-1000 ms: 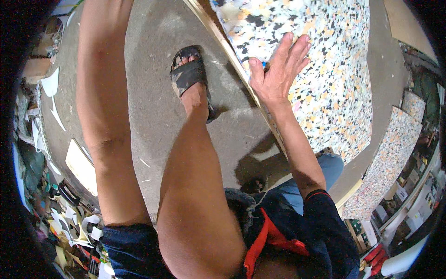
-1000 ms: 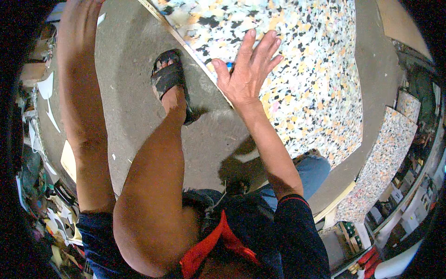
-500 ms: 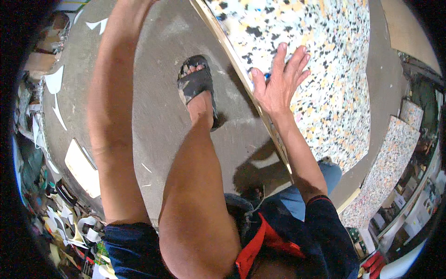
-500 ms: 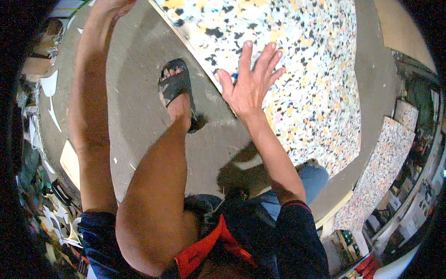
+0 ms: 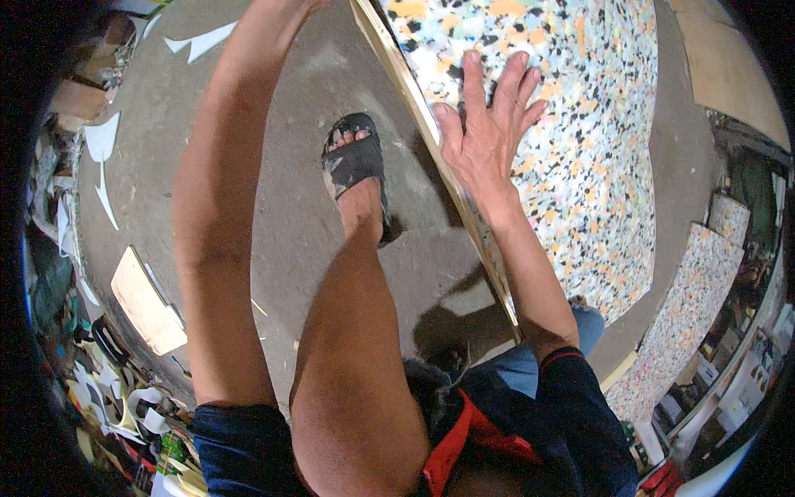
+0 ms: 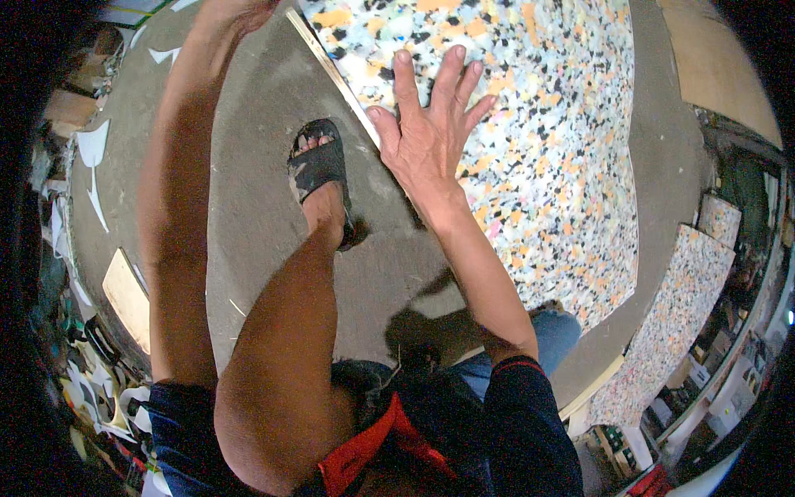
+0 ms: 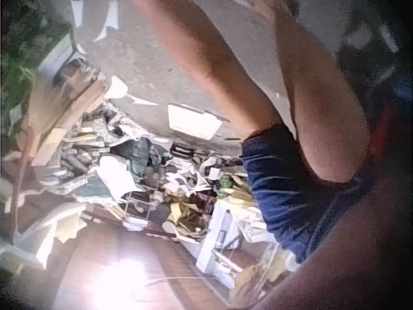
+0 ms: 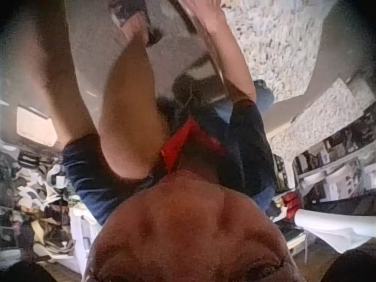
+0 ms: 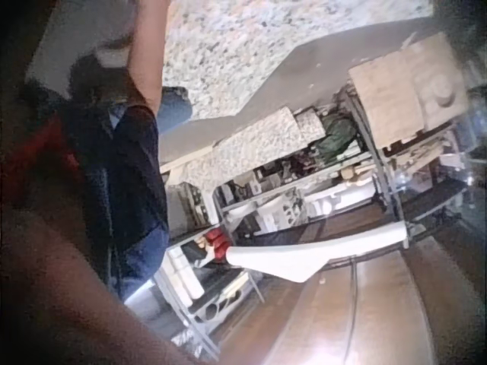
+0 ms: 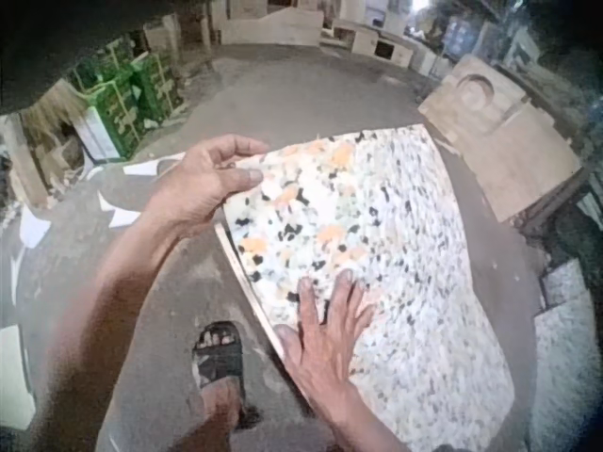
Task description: The person positions a speckled board on the floor, marks it with a pen and ruler, then uses a hand saw to cut along the marked line. The cut piece is separated and set aside.
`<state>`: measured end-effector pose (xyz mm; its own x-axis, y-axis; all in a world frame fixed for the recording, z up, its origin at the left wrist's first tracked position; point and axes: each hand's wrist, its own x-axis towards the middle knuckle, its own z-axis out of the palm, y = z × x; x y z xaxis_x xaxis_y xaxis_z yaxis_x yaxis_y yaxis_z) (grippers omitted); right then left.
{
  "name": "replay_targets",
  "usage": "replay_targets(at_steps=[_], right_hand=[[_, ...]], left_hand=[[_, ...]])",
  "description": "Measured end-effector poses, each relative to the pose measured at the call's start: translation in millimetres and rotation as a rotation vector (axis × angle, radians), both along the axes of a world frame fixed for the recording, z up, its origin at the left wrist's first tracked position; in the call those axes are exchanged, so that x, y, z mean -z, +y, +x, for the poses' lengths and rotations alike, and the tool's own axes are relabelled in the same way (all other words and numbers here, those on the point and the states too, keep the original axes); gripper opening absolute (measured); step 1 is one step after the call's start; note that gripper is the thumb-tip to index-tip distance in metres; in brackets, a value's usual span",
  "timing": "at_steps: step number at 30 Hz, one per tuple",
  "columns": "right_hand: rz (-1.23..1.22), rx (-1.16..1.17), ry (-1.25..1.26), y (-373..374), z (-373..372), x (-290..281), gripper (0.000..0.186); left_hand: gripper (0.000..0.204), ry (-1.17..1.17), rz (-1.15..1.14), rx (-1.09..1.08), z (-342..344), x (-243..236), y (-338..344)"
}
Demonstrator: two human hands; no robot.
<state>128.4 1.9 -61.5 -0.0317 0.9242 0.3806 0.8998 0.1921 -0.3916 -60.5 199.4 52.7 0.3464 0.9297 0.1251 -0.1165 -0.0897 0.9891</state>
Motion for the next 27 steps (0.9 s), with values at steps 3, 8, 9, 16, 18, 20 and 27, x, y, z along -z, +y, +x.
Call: replay_targets(at_steps=[3, 8, 9, 16, 18, 20, 27], right_hand=[[-0.042, 0.014, -0.005, 3, -6, -6, 0.066], [-0.087, 0.02, -0.032, 2, -7, -13, 0.067], [-0.093, 0.018, -0.034, 2, -6, -14, 0.067], [-0.107, 0.001, -0.036, 2, -6, -15, 0.072], [-0.094, -0.003, -0.038, 1, -6, -14, 0.072], [-0.106, 0.005, -0.057, 0, -6, -13, 0.071], [-0.108, 0.012, -0.041, 0, -7, -12, 0.069]], left_hand=[[0.035, 0.082, 0.01, -0.036, -1, 2, 2], [0.034, 0.097, 0.008, -0.035, -1, 4, 1], [0.034, 0.08, -0.012, -0.012, -3, 4, -1], [0.037, 0.21, -0.027, -0.056, -10, -5, -12], [0.036, 0.198, -0.013, -0.046, -10, -7, -14], [0.036, 0.276, 0.021, -0.083, -10, -9, -14], [0.038, 0.27, -0.007, -0.085, -7, -2, -7]])
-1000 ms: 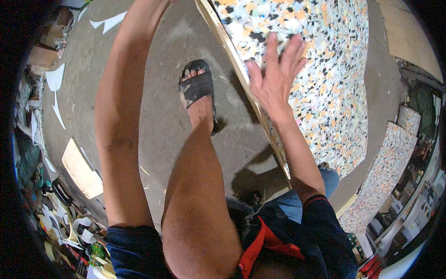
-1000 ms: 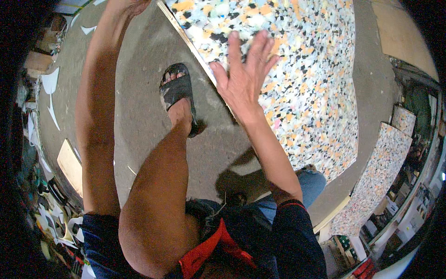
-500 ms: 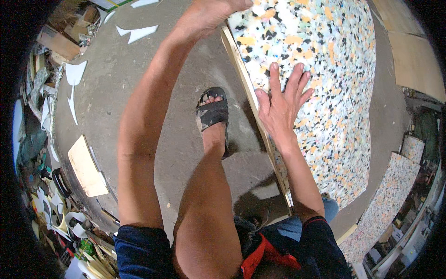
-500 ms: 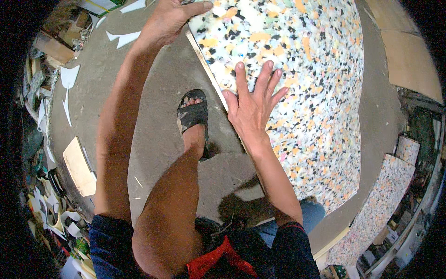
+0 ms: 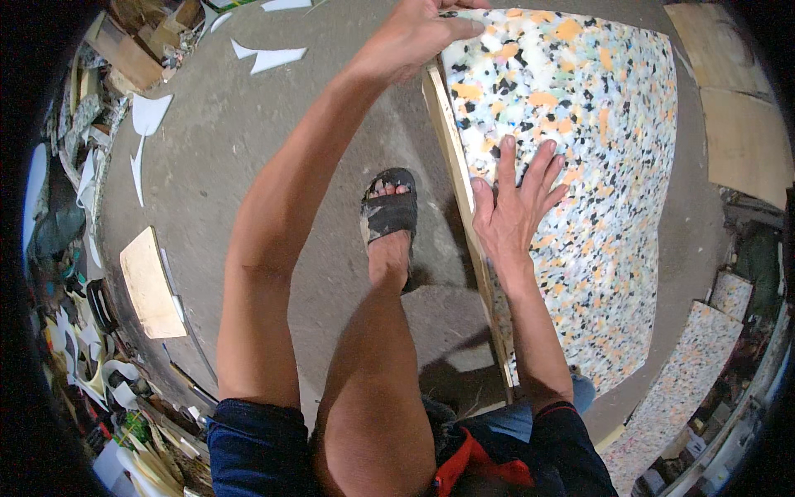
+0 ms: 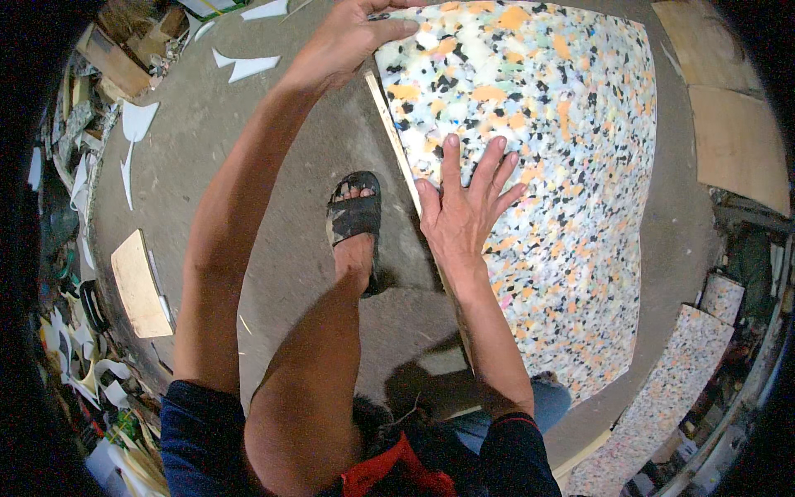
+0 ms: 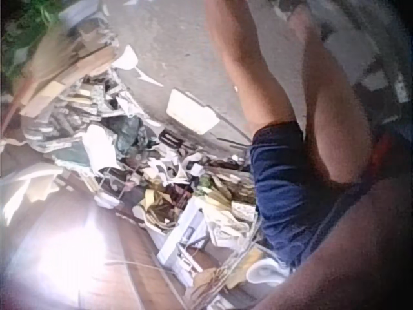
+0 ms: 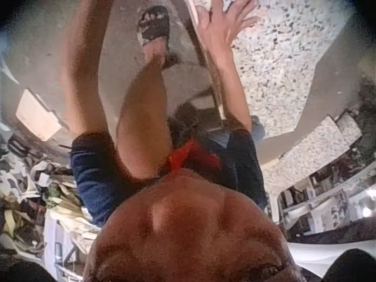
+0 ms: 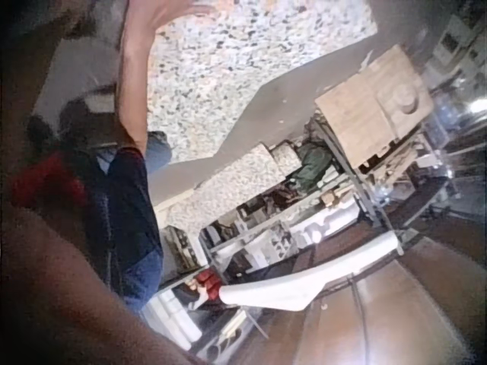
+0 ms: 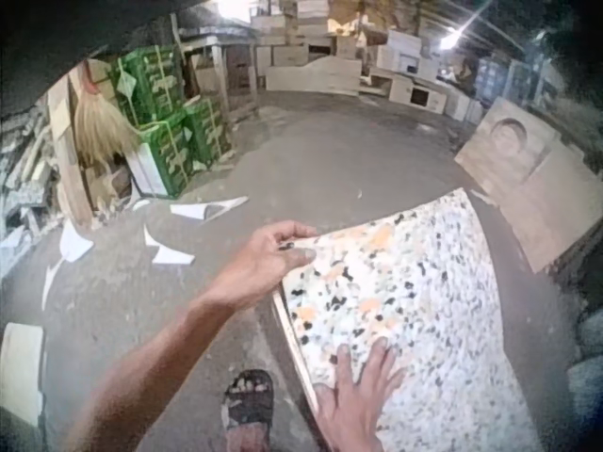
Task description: The person positions a speckled board on the floor, marks it with a pen and ruler, then uses a hand saw to cut along the marked line. The cut piece is separated and set aside.
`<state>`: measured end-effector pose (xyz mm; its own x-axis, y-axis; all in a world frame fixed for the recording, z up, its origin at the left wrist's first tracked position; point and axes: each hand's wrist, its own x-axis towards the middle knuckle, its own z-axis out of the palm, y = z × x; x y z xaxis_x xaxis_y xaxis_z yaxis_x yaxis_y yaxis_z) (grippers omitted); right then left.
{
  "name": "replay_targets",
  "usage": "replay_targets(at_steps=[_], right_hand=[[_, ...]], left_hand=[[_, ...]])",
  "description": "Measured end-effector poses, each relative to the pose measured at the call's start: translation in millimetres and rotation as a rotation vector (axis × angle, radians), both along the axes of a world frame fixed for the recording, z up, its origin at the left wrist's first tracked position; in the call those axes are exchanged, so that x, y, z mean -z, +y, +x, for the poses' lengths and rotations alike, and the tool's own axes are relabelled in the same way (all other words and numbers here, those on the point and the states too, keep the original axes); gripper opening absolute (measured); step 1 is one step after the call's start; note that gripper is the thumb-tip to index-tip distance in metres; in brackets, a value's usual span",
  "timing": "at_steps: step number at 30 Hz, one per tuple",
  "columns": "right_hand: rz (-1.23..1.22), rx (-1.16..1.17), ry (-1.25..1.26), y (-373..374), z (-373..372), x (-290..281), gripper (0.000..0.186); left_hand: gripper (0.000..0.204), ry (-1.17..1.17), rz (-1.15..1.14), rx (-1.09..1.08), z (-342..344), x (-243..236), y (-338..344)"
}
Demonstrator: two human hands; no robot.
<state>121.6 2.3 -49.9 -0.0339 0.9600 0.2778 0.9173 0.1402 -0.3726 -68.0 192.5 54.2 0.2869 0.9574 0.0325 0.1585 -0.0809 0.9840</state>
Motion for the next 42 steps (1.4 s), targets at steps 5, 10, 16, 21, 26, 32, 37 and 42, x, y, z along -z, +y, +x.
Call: replay_targets(at_steps=[5, 10, 16, 21, 26, 32, 37, 42], right_hand=[[0.006, -0.004, -0.005, 0, 0, -2, 0.068], [0.008, -0.007, -0.008, 0, 1, -2, 0.069], [0.03, -0.011, -0.024, -1, 0, -3, 0.07], [0.026, -0.01, -0.009, 0, 2, -1, 0.072], [0.031, -0.012, -0.014, -4, 3, 5, 0.075], [0.064, -0.121, 0.015, 12, 26, -12, 0.083], [0.033, 0.199, 0.053, 71, 62, -23, 0.091], [-0.046, 0.187, 0.004, 84, 65, -18, 0.094]], left_hand=[[0.035, -0.103, 0.031, 0.053, -2, 13, 7], [0.032, -0.15, 0.015, 0.06, -6, 24, 10], [0.031, -0.14, 0.016, 0.049, -7, 28, 10], [0.032, -0.07, 0.084, 0.05, -14, 26, 6], [0.044, 0.068, 0.084, -0.043, -19, 26, -9], [0.052, 0.114, 0.02, -0.053, -23, 29, -3], [0.046, 0.107, -0.162, -0.068, -25, 20, -9], [0.05, 0.47, -0.148, 0.067, -11, -30, 9]])
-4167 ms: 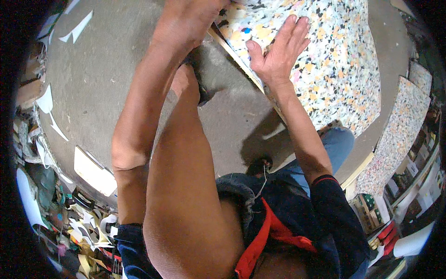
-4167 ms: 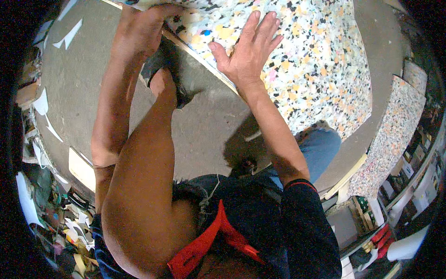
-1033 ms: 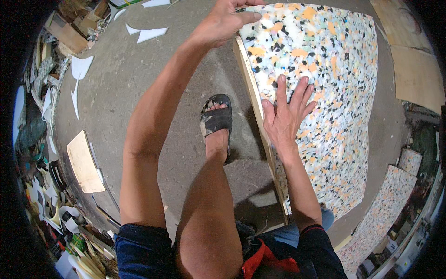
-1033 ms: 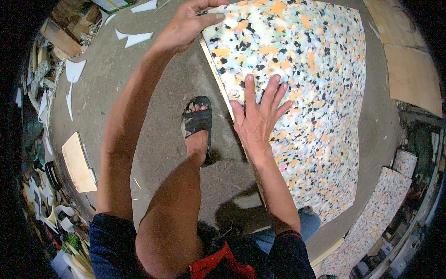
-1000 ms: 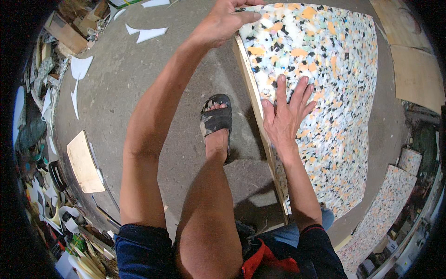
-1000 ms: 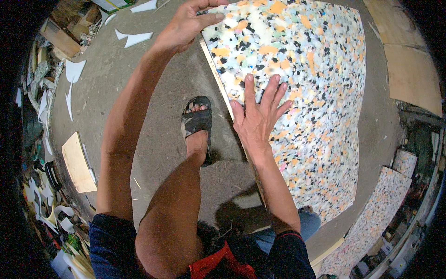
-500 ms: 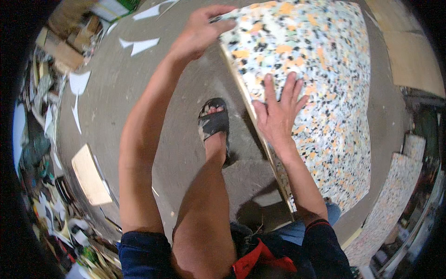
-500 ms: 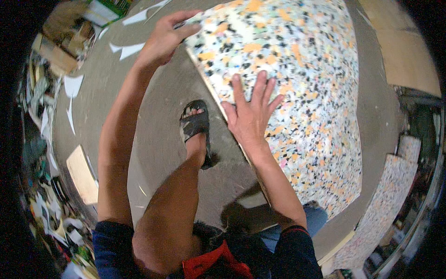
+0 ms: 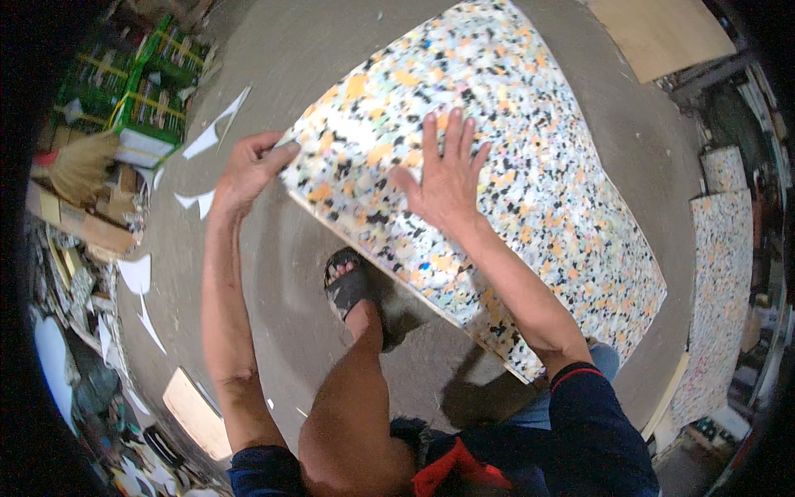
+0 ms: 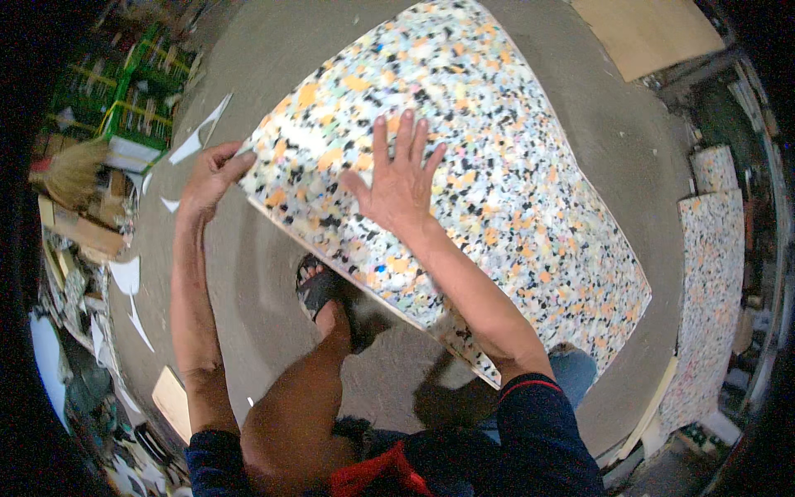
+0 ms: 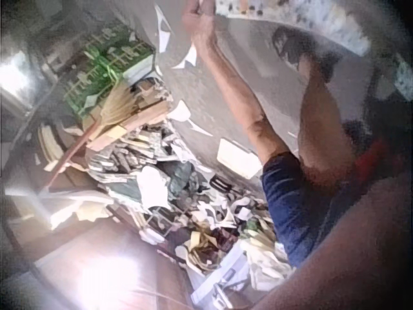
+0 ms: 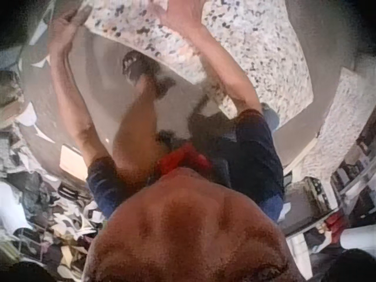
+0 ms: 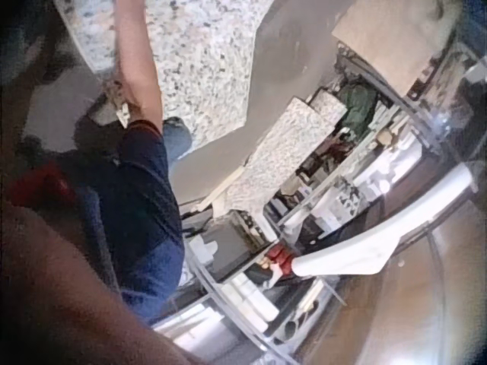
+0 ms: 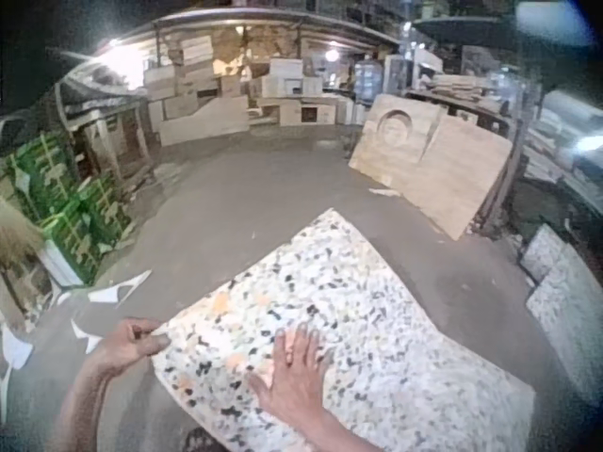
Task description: The person positions a speckled board on the floor, marks it with a pen and ruler, then uses a hand saw to cut along the marked line. The cut piece is separated and set aside.
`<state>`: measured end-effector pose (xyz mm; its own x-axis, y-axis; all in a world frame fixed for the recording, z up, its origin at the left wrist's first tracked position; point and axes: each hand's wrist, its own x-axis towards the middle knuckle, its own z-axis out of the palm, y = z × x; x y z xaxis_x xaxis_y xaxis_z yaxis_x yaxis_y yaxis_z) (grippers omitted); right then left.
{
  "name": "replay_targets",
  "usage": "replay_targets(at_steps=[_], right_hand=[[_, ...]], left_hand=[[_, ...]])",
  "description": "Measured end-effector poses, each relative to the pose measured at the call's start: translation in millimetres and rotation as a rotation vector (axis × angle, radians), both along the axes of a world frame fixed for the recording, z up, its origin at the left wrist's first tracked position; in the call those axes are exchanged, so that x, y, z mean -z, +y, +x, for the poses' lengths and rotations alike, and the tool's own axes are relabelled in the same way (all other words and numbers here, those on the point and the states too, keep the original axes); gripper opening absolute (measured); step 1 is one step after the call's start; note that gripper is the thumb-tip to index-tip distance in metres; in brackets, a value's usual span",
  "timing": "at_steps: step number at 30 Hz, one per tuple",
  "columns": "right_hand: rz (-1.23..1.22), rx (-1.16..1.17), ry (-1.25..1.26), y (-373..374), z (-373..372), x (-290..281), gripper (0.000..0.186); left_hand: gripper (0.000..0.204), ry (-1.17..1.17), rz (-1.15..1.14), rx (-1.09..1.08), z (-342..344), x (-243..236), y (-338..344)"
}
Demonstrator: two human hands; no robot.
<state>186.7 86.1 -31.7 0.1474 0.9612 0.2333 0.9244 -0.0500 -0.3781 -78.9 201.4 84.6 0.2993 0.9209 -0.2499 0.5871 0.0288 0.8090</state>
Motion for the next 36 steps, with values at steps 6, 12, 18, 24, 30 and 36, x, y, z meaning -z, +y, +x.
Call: replay_targets(at_steps=[6, 12, 18, 24, 30, 36], right_hand=[[0.053, -0.196, -0.056, 9, 17, -5, 0.094], [0.35, -0.117, -0.005, 114, 68, -16, 0.087], [0.129, 0.072, 0.057, 205, 123, -47, 0.088], [0.162, 0.024, -0.049, 191, 151, -40, 0.088], [0.214, 0.048, 0.056, 179, 187, -2, 0.091], [0.257, 0.108, 0.076, 43, 258, 68, 0.091]], left_hand=[[0.078, 0.449, 0.396, 0.08, 98, -1, 54], [0.077, 0.507, 0.114, 0.226, 115, 7, 61], [0.077, 0.62, 0.465, 0.119, 121, 31, 47], [0.089, 0.888, 0.96, 0.407, 211, 65, -25], [0.08, 0.748, 0.943, 0.515, 247, 96, -59], [0.078, 0.812, 1.023, 0.497, 250, 96, -58]])
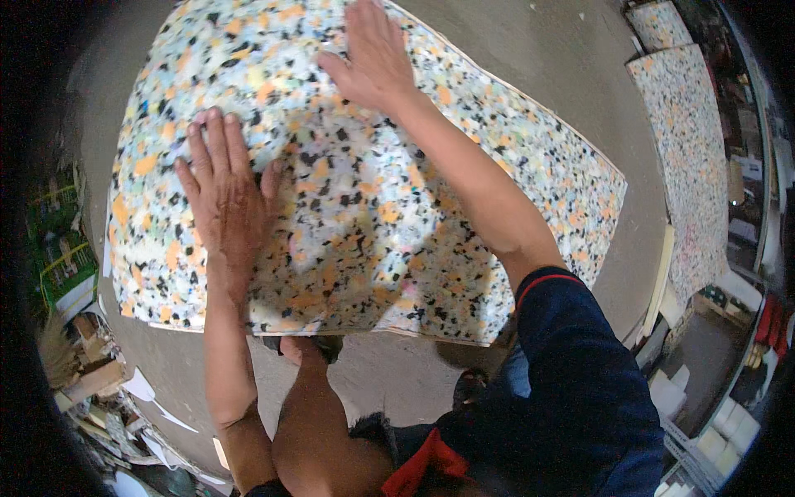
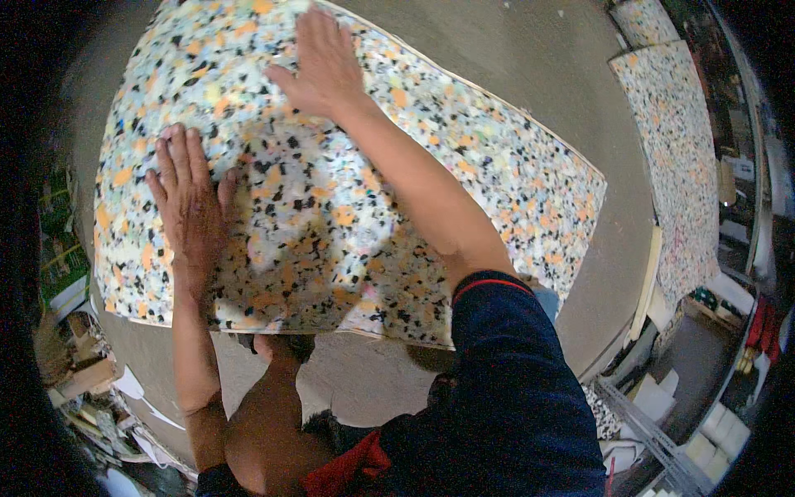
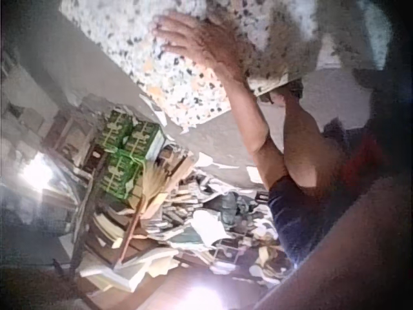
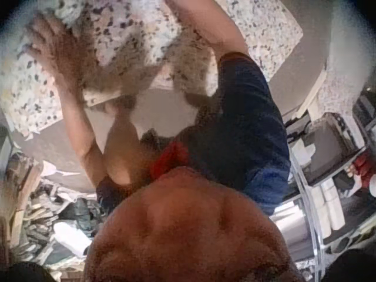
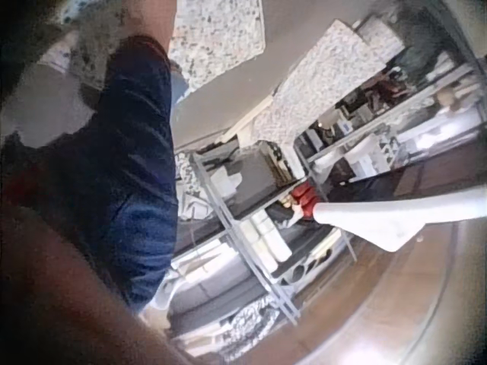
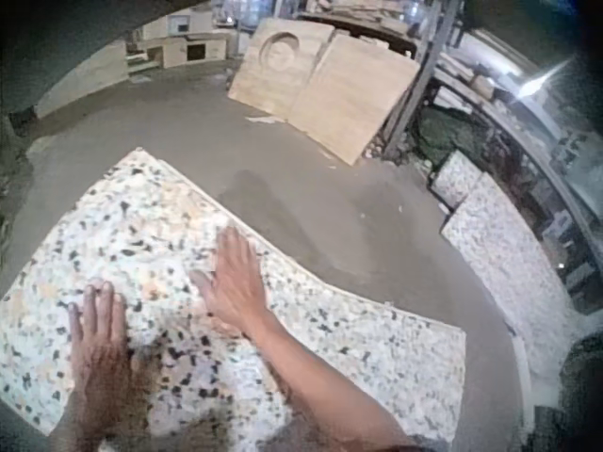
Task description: The person positions a speckled board on the floor, marks it with a pen and ruler, then uses a hand saw to cut along the marked line. The cut piece is separated and set aside.
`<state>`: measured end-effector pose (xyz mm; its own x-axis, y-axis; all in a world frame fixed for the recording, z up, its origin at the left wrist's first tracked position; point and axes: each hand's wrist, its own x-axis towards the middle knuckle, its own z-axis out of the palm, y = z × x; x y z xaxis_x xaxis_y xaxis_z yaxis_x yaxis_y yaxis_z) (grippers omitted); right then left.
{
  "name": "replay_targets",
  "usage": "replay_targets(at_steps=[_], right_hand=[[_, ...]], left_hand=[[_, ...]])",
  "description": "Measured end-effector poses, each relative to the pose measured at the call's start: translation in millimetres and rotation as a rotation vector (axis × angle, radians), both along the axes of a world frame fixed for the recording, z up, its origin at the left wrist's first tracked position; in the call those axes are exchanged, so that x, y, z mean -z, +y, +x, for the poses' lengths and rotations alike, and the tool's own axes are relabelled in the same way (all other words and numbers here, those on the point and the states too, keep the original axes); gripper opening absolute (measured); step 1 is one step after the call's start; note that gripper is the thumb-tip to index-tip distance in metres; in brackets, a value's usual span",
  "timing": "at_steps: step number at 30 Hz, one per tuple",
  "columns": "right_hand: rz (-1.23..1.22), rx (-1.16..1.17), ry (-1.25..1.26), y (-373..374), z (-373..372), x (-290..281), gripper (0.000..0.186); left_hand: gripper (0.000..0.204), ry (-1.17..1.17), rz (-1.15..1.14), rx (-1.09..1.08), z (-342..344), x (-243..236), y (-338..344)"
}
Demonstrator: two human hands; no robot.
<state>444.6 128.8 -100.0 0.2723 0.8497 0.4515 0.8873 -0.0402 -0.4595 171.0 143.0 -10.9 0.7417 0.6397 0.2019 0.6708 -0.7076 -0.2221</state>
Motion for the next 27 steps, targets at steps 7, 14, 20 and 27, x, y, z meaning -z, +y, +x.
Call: replay_targets(at_steps=[7, 14, 20, 27], right_hand=[[-0.249, 0.139, -0.025, -109, 61, 44, 0.092], [-0.493, 0.189, -0.106, -151, 70, 42, 0.091], [-0.352, 0.21, -0.125, -172, 62, 41, 0.089], [-0.683, 0.211, -0.284, -219, 75, 45, 0.084]], left_hand=[[0.079, 0.155, -0.109, 0.008, 57, 7, -19], [0.086, 0.306, -0.009, 0.464, 70, 48, -79], [0.087, 0.288, -0.182, 0.401, 116, 69, -121], [0.089, 0.227, -0.378, 0.337, 138, 101, -198]])
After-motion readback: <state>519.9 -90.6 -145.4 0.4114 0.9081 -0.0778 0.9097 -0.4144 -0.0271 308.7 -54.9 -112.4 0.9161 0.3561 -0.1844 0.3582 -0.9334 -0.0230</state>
